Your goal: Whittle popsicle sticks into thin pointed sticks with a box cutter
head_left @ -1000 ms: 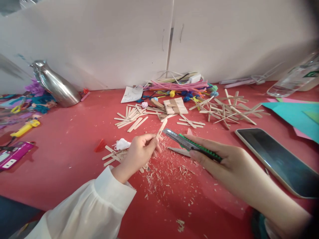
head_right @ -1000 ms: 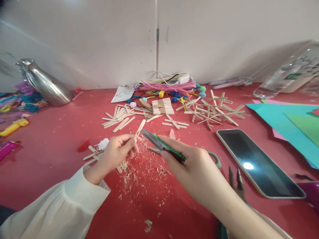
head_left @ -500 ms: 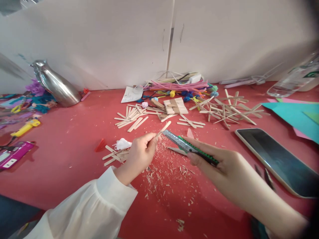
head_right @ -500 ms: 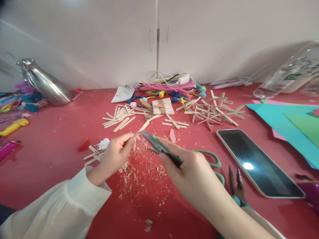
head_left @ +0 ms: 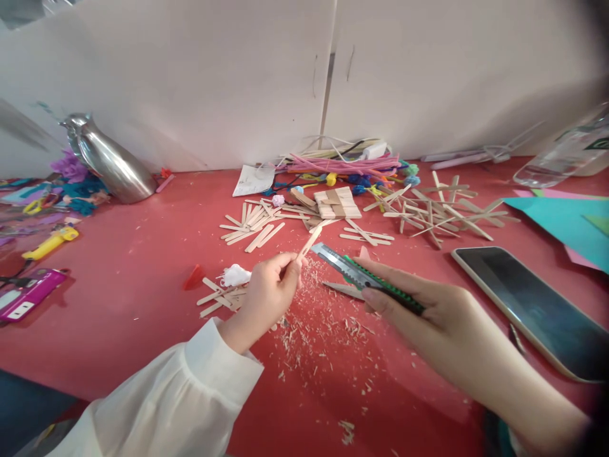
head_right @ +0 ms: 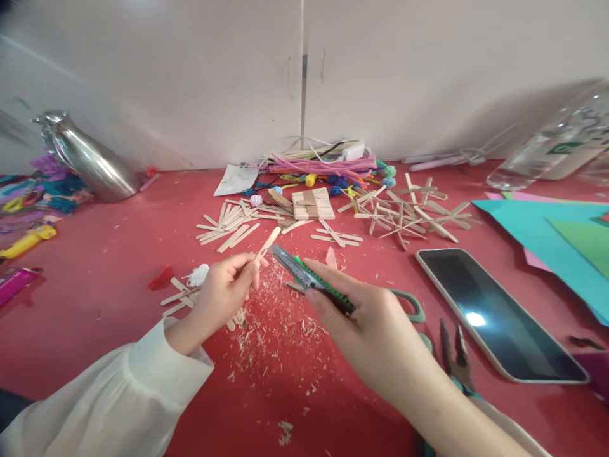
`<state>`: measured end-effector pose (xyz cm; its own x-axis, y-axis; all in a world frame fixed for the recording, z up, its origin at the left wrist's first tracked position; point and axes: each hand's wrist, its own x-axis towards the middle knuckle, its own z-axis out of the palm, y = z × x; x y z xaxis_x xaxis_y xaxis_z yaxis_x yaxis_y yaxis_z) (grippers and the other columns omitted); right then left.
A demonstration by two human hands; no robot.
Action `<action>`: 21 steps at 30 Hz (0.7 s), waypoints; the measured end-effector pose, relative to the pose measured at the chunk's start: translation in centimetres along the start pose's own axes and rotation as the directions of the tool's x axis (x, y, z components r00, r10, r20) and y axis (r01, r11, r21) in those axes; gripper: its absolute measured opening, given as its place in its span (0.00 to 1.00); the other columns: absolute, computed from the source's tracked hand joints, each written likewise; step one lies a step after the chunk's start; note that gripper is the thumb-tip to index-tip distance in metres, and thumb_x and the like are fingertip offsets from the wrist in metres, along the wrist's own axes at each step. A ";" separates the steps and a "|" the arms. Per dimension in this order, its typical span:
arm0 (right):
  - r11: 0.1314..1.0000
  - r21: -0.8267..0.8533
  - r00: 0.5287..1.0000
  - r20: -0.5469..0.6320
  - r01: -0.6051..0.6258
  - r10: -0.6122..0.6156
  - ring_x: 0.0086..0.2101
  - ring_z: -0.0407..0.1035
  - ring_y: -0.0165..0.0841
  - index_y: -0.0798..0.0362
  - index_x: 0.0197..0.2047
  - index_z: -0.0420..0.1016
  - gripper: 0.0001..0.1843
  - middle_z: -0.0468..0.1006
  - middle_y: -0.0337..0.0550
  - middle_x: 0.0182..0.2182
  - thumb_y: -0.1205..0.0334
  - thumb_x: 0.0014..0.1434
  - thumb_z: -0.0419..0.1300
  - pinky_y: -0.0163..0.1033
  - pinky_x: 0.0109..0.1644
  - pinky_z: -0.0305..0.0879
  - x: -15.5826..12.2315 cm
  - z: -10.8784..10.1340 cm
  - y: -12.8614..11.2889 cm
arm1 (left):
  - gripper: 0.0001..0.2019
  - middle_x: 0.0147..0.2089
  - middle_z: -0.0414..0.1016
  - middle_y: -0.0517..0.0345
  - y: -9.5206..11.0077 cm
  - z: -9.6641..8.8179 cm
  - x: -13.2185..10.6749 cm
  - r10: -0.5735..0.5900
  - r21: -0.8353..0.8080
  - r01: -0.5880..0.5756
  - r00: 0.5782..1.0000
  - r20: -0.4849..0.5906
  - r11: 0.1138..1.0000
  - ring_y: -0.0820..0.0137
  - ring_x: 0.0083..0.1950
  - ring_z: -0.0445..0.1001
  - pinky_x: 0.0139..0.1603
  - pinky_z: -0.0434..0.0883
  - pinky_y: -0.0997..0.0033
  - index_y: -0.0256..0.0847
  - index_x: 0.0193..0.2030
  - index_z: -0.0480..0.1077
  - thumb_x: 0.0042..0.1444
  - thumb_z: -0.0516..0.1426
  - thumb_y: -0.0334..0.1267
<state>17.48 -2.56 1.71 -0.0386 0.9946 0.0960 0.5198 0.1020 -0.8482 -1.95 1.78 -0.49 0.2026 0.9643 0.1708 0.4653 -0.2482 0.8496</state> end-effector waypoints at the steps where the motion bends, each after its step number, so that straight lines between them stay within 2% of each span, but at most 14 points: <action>1: 0.999 -0.021 0.999 0.022 0.025 -0.025 0.17 0.59 0.25 0.49 0.54 0.71 0.24 0.77 0.38 0.24 0.52 0.56 0.55 0.31 0.15 0.54 0.0 0.0 0.0 | 0.15 0.22 0.64 0.63 0.0 0.0 0.0 -0.004 0.002 0.004 1.000 -0.001 1.000 0.77 0.21 0.61 0.26 0.60 0.75 0.39 0.27 0.64 0.62 0.46 0.42; 3: 0.994 -0.083 0.996 0.067 0.070 -0.064 0.22 0.66 0.28 0.49 0.54 0.71 0.23 0.79 0.40 0.29 0.53 0.57 0.53 0.31 0.19 0.60 0.1 0.0 0.0 | 0.16 0.21 0.62 0.63 0.0 0.0 0.0 -0.009 0.015 0.009 1.000 -0.003 1.000 0.77 0.21 0.60 0.25 0.60 0.75 0.38 0.26 0.64 0.62 0.46 0.42; 5: 0.983 -0.151 0.992 0.083 0.109 -0.097 0.25 0.69 0.30 0.48 0.54 0.71 0.22 0.80 0.40 0.30 0.54 0.57 0.53 0.31 0.22 0.64 0.1 0.0 0.1 | 0.17 0.20 0.62 0.63 0.0 0.1 0.0 -0.015 0.026 0.015 1.000 -0.001 1.000 0.77 0.21 0.60 0.24 0.59 0.75 0.38 0.24 0.63 0.62 0.46 0.43; 10: 0.969 -0.203 0.989 0.070 0.143 -0.131 0.20 0.64 0.26 0.51 0.55 0.70 0.23 0.80 0.40 0.33 0.57 0.58 0.52 0.31 0.22 0.64 0.0 0.3 0.4 | 0.18 0.18 0.60 0.64 0.2 0.1 0.1 0.019 0.066 -0.018 1.000 -0.009 0.998 0.77 0.19 0.59 0.23 0.58 0.75 0.38 0.23 0.63 0.62 0.47 0.43; 12: 0.971 -0.197 0.989 0.088 0.136 -0.121 0.19 0.61 0.25 0.50 0.56 0.68 0.24 0.79 0.39 0.31 0.56 0.57 0.52 0.31 0.20 0.62 0.0 0.4 0.4 | 0.17 0.17 0.58 0.65 0.2 0.1 0.1 0.058 0.098 -0.056 0.998 -0.017 0.994 0.77 0.19 0.59 0.22 0.57 0.76 0.38 0.23 0.62 0.62 0.47 0.41; 14: 0.983 -0.157 0.992 0.098 0.096 -0.082 0.17 0.57 0.24 0.51 0.57 0.68 0.25 0.76 0.36 0.25 0.55 0.57 0.52 0.30 0.17 0.58 0.1 0.4 0.2 | 0.17 0.17 0.59 0.65 0.3 0.0 0.1 0.091 0.131 -0.088 0.996 -0.021 0.988 0.77 0.19 0.59 0.22 0.56 0.76 0.38 0.23 0.62 0.62 0.47 0.40; 17: 0.999 -0.024 0.987 0.157 -0.035 0.038 0.12 0.51 0.23 0.54 0.51 0.72 0.23 0.64 0.30 0.13 0.52 0.56 0.52 0.29 0.12 0.51 0.4 0.3 -0.1 | 0.16 0.18 0.60 0.65 0.4 0.0 0.1 0.113 0.163 -0.107 0.993 -0.025 0.981 0.78 0.19 0.58 0.22 0.56 0.76 0.38 0.24 0.62 0.62 0.46 0.39; 19: 0.989 0.064 0.969 0.218 -0.132 0.115 0.10 0.50 0.23 0.55 0.43 0.75 0.20 0.56 0.28 0.09 0.51 0.56 0.51 0.29 0.11 0.48 0.6 0.3 -0.3 | 0.16 0.19 0.60 0.65 0.5 0.0 0.1 0.119 0.173 -0.113 0.993 -0.026 0.978 0.78 0.19 0.58 0.22 0.56 0.76 0.38 0.24 0.62 0.63 0.46 0.39; 21: 0.980 0.093 0.956 0.252 -0.176 0.148 0.10 0.50 0.23 0.55 0.39 0.75 0.19 0.55 0.27 0.09 0.50 0.56 0.50 0.29 0.10 0.47 0.7 0.4 -0.4 | 0.16 0.18 0.59 0.65 0.5 0.1 0.1 0.120 0.181 -0.113 0.993 -0.025 0.977 0.78 0.19 0.57 0.22 0.56 0.76 0.38 0.24 0.62 0.63 0.46 0.39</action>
<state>16.92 -1.91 1.90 -0.1751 0.9706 -0.1650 0.4369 -0.0735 -0.8965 -1.63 1.72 -0.05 0.2353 0.9297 0.2835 0.5873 -0.3684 0.7207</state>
